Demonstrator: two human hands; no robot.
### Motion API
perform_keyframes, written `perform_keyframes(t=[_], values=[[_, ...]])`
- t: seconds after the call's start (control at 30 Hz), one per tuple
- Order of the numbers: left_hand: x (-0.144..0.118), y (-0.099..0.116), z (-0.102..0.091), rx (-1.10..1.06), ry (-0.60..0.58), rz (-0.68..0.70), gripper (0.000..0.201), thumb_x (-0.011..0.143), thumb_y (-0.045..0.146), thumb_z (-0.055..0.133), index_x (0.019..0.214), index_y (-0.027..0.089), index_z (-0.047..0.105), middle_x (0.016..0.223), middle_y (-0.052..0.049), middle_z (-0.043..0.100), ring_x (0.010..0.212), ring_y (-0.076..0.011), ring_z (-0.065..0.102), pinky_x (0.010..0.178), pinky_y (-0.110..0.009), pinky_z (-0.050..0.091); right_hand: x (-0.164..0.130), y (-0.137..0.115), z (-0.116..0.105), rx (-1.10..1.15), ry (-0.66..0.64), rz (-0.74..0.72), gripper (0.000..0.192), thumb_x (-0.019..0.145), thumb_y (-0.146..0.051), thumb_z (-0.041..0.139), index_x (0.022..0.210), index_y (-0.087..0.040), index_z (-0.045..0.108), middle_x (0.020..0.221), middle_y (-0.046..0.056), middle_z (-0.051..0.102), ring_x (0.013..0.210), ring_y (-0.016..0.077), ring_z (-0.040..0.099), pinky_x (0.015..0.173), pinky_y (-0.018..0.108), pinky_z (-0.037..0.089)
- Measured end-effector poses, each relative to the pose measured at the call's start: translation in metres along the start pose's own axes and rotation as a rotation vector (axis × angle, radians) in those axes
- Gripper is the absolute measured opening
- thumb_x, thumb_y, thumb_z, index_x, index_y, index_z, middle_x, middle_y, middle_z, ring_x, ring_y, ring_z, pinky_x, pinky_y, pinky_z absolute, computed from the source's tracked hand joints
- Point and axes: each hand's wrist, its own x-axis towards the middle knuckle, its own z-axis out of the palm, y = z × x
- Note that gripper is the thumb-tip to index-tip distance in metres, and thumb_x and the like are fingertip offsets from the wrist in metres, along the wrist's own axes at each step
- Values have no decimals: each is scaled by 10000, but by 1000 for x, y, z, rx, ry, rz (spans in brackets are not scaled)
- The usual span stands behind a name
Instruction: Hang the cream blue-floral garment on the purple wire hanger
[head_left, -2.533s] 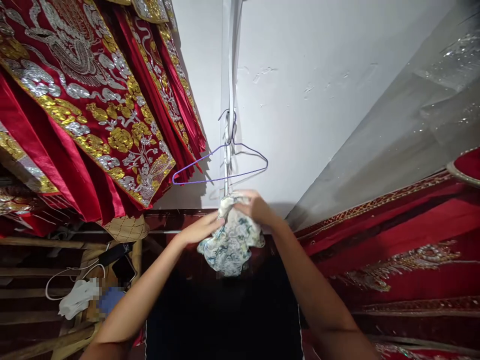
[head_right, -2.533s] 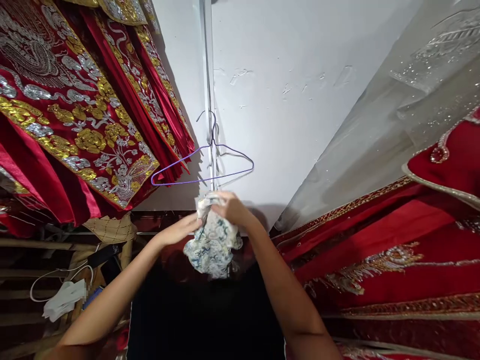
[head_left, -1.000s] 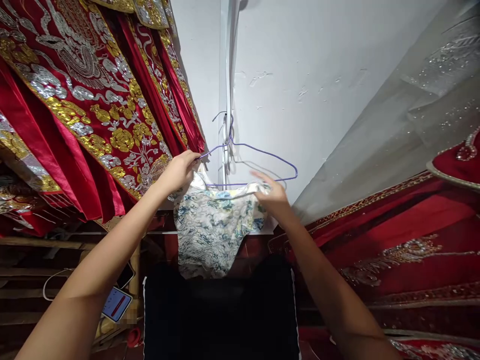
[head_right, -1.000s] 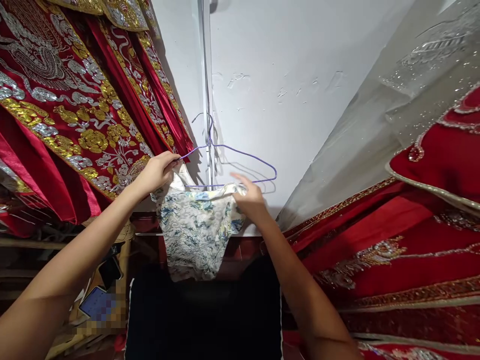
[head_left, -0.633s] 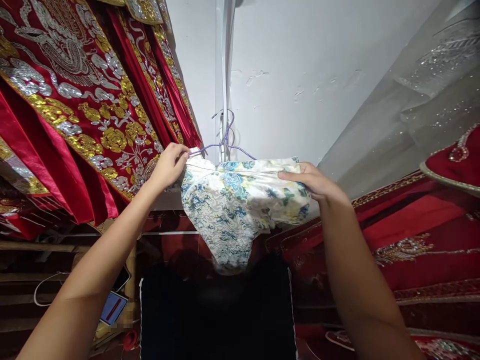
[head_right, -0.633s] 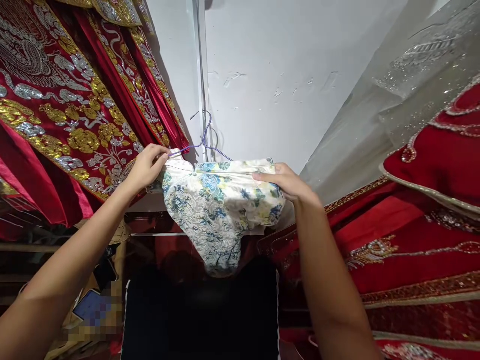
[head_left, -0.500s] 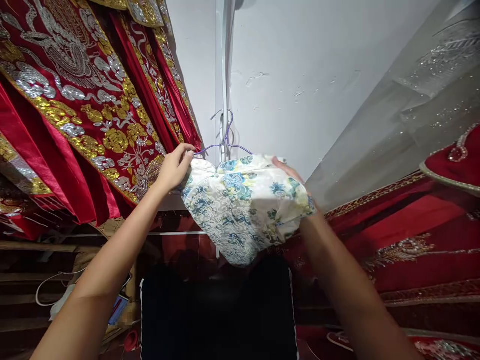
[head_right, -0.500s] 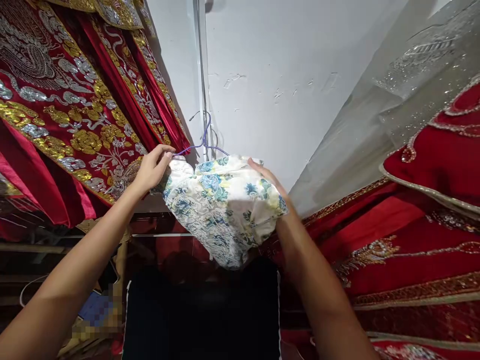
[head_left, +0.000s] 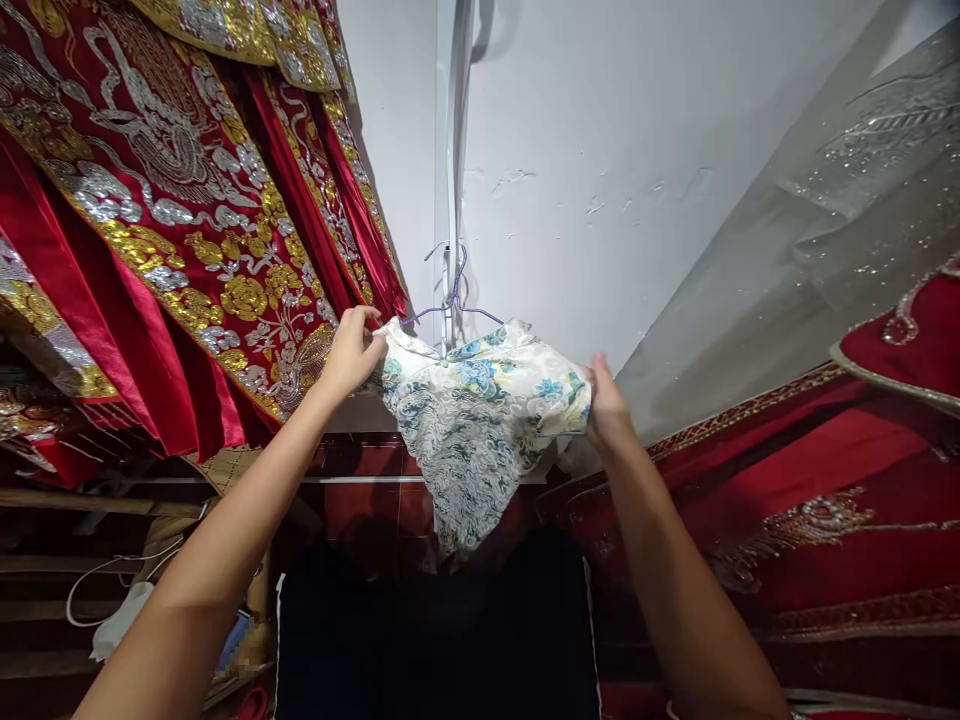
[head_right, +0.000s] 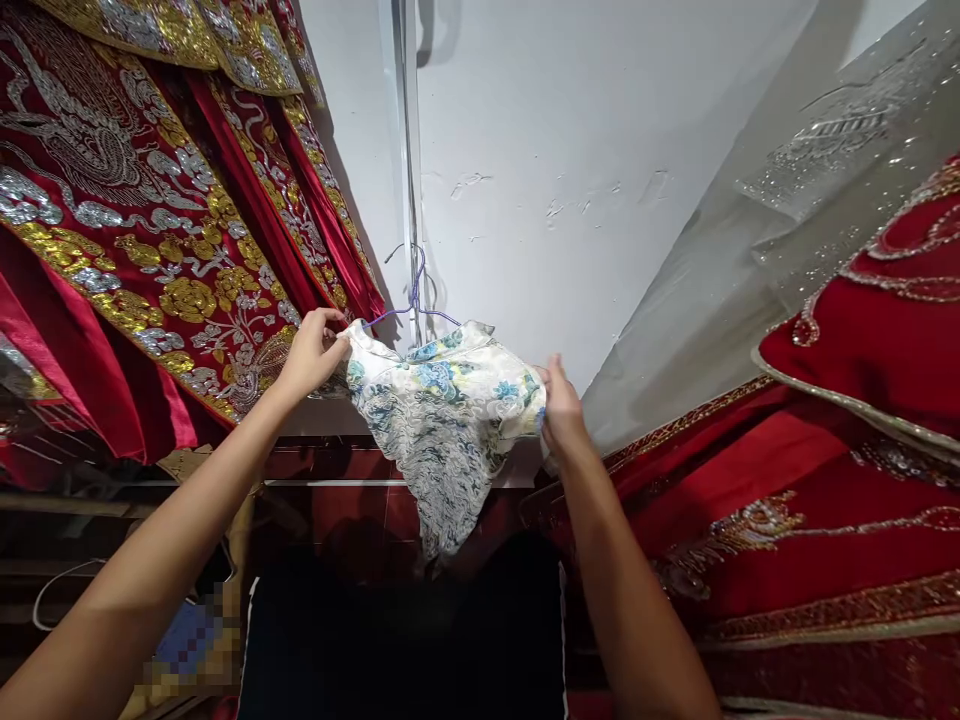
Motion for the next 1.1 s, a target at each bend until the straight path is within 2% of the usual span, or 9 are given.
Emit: perform_keyframes(t=[0.17,0.27,0.37,0.43,0.6,0.7,0.83,0.93,1.1], values=[[5,15,1,-24,86,40,169,892,240,569,1042,189,624,1090,-102,609,1058,-244,566,955,-399,451,-9,-19,-9,216,-75,135,405,751,-576,749,894,-202,689,744,49,709,619,225,673,530,313,531],[10,54,-6,-125,138,78,255,930,316,561,1149,200,622,1206,-103,598,1164,-241,545,1019,-404,432,-22,-39,-2,256,151,61,371,817,-541,696,1005,-222,670,767,43,698,639,226,665,532,321,540],[13,99,-15,-366,-50,21,321,975,404,494,1173,196,637,1196,-91,638,1112,-223,590,973,-375,464,-54,-59,14,142,171,-24,320,924,-523,576,1075,-252,654,805,44,681,711,232,658,582,335,555],[12,122,-20,-527,-206,-75,353,964,436,508,1143,171,658,1161,-96,659,1078,-224,608,935,-359,478,-82,-72,30,69,-31,-91,303,916,-503,607,1091,-262,660,864,44,683,767,232,653,652,343,569],[-21,139,-44,-768,-554,-346,291,888,334,615,1109,146,633,913,-53,660,809,-170,634,743,-282,499,-109,-83,59,-15,-936,-439,497,857,-518,691,1245,-217,623,1211,84,651,1100,258,623,987,383,506],[-48,131,-79,-596,-768,-330,220,919,317,557,1080,182,623,818,-22,643,676,-147,595,629,-248,484,-80,-56,50,-165,-597,-425,287,971,-422,549,1165,-244,661,1191,72,656,1125,242,612,1002,406,482],[-55,117,-130,-328,-917,-236,174,932,314,527,937,206,664,778,-26,678,681,-167,632,647,-251,513,-33,-5,42,-337,-227,-300,526,972,-435,524,1473,-296,447,1465,98,479,1362,294,449,1127,489,388],[-44,107,-150,-212,-828,-191,209,894,338,586,975,194,715,781,-28,705,653,-162,632,632,-252,527,-15,16,56,-343,-314,-323,629,995,-443,453,1580,-323,256,1599,69,324,1482,287,297,1215,499,274],[-37,95,-154,-166,-213,-175,339,916,425,512,989,169,722,683,-22,674,676,-181,618,596,-265,534,-5,15,78,-297,-221,-371,735,988,-433,456,1616,-299,98,1664,63,190,1521,285,204,1244,519,189]])
